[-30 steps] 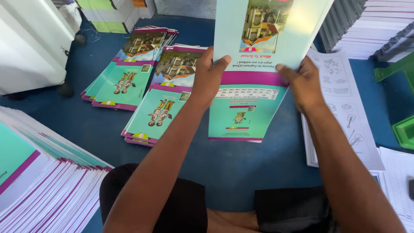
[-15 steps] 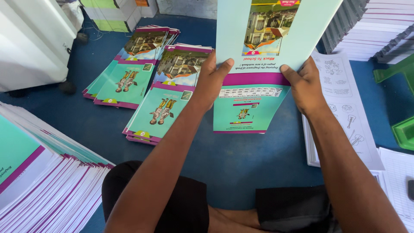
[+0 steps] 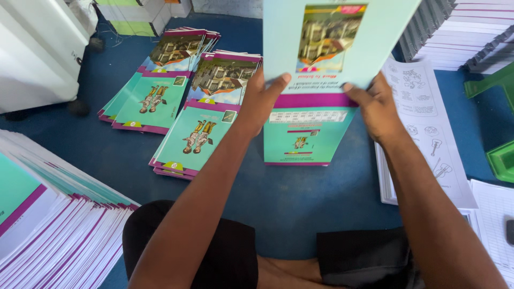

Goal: The person inserts loose printed pages into pre-folded covers, aligns them, and places the completed booklets into a growing stack. The person repeats this process for multiple units, handling covers and pages by hand.

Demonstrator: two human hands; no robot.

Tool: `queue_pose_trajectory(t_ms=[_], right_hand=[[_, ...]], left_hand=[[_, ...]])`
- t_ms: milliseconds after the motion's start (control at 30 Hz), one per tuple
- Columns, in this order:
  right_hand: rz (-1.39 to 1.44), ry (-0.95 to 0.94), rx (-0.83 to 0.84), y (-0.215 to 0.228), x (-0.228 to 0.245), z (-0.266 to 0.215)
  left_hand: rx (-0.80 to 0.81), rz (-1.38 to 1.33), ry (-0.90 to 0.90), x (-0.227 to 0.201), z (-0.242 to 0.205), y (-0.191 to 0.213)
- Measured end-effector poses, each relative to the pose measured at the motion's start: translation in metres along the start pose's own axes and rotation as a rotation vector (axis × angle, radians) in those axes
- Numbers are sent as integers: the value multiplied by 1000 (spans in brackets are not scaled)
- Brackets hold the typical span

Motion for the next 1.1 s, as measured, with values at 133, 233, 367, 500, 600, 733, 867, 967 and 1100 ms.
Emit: queue_pose_trajectory(t_ms=[133,233,367,500,600,733,867,967,1100], right_hand=[[-56,-54,0,-2,-5,-7],[-25,-97,-1,-2,-5,-10],[-57,-139,-12,-2,-7,-7],[-27,-111,-12,-4,-7,-5],[-108,-110,-67,5,-17,-6],[-176,-135,-25,18,-44,-11],[-324,-299,8,25,-96,-41],[-377,-369,-10,30,-122,-66],[-322,-348,-26,31,-133,-70]], left_hand=[[8,0,44,8,-5,3],[13,-25,67,11,-6,3],[18,-39,109,16,-7,1],[22,-96,157,20,-7,1],[0,-119,160,24,-6,1],[-16,-128,133,23,-5,0],[-2,-134,157,20,-9,-1],[3,-82,127,20,-10,1],[-26,91,42,38,-15,12]])
Point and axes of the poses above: each hand's wrist, its own z-axis towards the middle knuckle, its own y-axis out of the back of the hand, x = y × z, the point moved 7 cm from there along z, towards the middle knuckle, and after that the axes turned 15 degrees about -x, right-handed, at the moved point
